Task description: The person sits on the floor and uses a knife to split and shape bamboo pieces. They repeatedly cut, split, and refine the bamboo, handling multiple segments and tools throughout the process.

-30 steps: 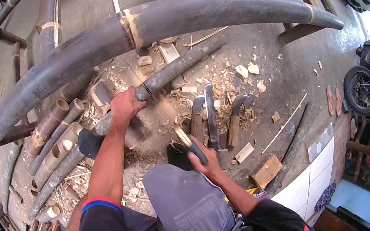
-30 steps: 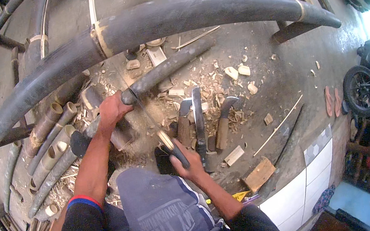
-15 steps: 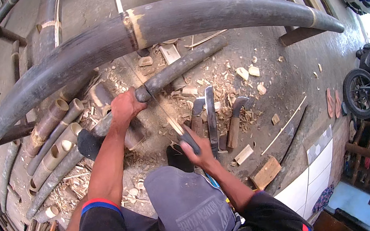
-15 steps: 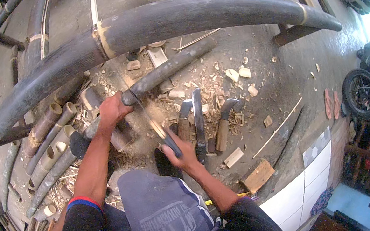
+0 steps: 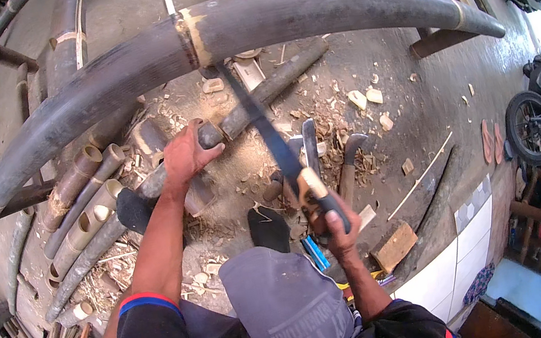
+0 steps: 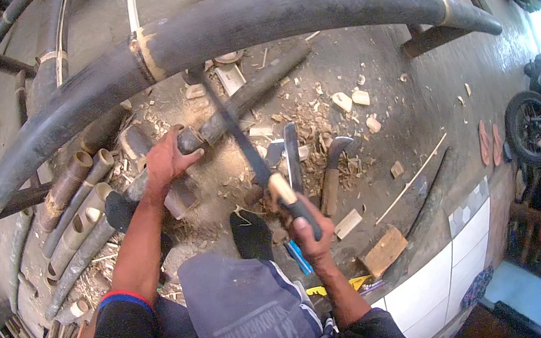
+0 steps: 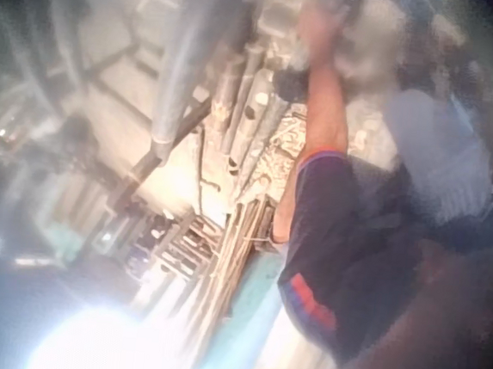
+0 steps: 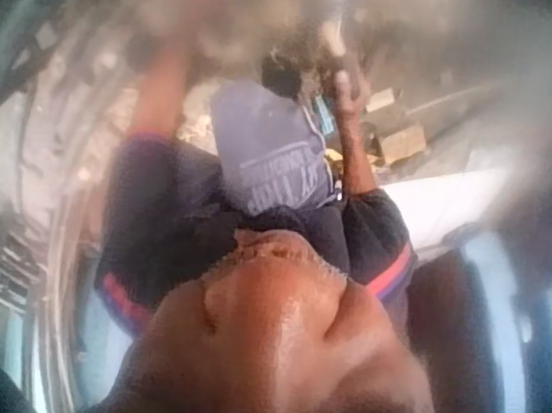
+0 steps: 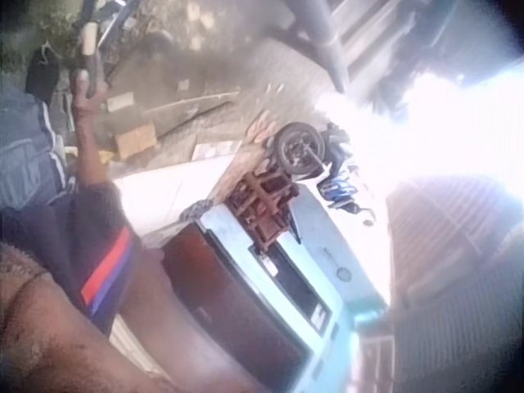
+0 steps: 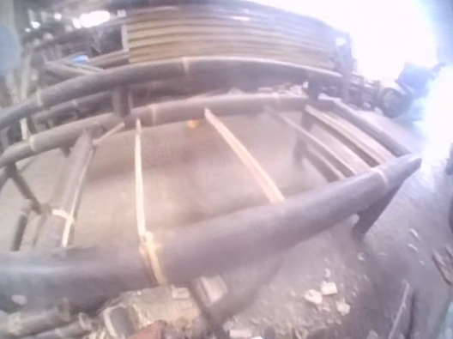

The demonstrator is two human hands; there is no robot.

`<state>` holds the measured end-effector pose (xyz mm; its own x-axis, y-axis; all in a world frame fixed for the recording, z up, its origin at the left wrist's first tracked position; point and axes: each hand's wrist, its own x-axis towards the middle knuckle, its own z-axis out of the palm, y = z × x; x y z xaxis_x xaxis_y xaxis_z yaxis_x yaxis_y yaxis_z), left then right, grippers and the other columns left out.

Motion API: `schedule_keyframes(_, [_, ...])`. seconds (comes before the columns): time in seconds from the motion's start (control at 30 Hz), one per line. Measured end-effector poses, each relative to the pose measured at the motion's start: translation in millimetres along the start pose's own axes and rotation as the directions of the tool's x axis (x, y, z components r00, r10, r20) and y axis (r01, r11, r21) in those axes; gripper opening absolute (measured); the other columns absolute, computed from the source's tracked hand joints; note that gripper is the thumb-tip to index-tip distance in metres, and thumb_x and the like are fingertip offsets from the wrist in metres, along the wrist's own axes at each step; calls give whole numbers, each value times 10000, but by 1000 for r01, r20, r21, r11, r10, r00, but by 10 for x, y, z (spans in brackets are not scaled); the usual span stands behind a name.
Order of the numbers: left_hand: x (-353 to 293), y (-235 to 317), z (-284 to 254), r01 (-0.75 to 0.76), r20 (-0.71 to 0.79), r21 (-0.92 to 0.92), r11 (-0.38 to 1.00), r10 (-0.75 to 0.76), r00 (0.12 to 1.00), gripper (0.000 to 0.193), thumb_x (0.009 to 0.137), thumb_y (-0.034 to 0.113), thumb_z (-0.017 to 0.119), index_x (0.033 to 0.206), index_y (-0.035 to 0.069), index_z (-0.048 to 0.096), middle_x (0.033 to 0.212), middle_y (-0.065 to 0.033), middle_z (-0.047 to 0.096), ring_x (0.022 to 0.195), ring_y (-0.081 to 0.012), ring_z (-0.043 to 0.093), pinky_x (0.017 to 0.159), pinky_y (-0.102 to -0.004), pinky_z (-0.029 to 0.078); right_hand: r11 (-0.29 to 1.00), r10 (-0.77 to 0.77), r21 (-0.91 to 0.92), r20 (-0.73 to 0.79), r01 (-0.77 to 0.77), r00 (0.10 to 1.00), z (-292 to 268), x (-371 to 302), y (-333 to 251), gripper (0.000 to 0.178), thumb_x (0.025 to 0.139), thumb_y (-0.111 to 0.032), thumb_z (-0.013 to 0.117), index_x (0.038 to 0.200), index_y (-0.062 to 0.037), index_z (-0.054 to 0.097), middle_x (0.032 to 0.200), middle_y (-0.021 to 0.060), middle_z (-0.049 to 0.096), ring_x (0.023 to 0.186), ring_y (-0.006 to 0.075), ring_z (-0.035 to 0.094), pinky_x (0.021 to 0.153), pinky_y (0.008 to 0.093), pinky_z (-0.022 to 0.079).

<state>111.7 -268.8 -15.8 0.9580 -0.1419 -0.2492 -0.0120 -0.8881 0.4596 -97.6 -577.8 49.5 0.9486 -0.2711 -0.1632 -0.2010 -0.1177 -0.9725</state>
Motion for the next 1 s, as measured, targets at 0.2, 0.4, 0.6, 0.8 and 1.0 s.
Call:
schedule_keyframes(0.2, [16,99,147,-109,-192,86,990,124,974,766,755,529,817,1343,85,608,1252,-181,620,1234,-363,572,1031,-484,463,976,-130,-200,-253,79,959,-467,126,-13,669,980,-381,634,1443,94,538,973,110,718,791,156,648,709,317,531])
schedule_keyframes(0.4, [53,393,271,-31,-204,367,930,113,972,764,776,581,799,1341,98,623,1378,-114,563,1354,-336,474,1164,-589,321,819,-157,-573,-166,34,974,-608,234,644,793,914,-440,728,1519,14,486,1094,242,715,946,315,727,840,408,563])
schedule_keyframes(0.6, [322,811,177,-97,199,484,870,-1,980,736,813,539,783,1384,106,612,1332,-107,668,1332,-295,547,1218,-672,189,673,-192,-723,35,158,981,-730,79,811,609,900,-363,745,1382,-15,612,1018,220,729,920,379,718,791,458,577])
schedule_keyframes(0.8, [599,623,245,-184,-27,449,874,219,975,727,879,493,744,1477,130,546,1391,-122,641,1359,-296,535,1210,-697,180,708,-249,-685,-470,-172,847,-1419,452,984,374,964,-281,655,1175,26,694,973,230,696,921,412,681,796,502,541])
schedule_keyframes(1.0, [775,688,-232,-304,-144,253,919,347,927,662,927,516,688,1461,147,557,1353,-153,637,1298,-348,554,1146,-617,331,193,-143,-666,-746,-721,650,-2698,335,1959,493,948,-472,643,1154,-26,673,1123,266,653,1071,450,628,906,548,504])
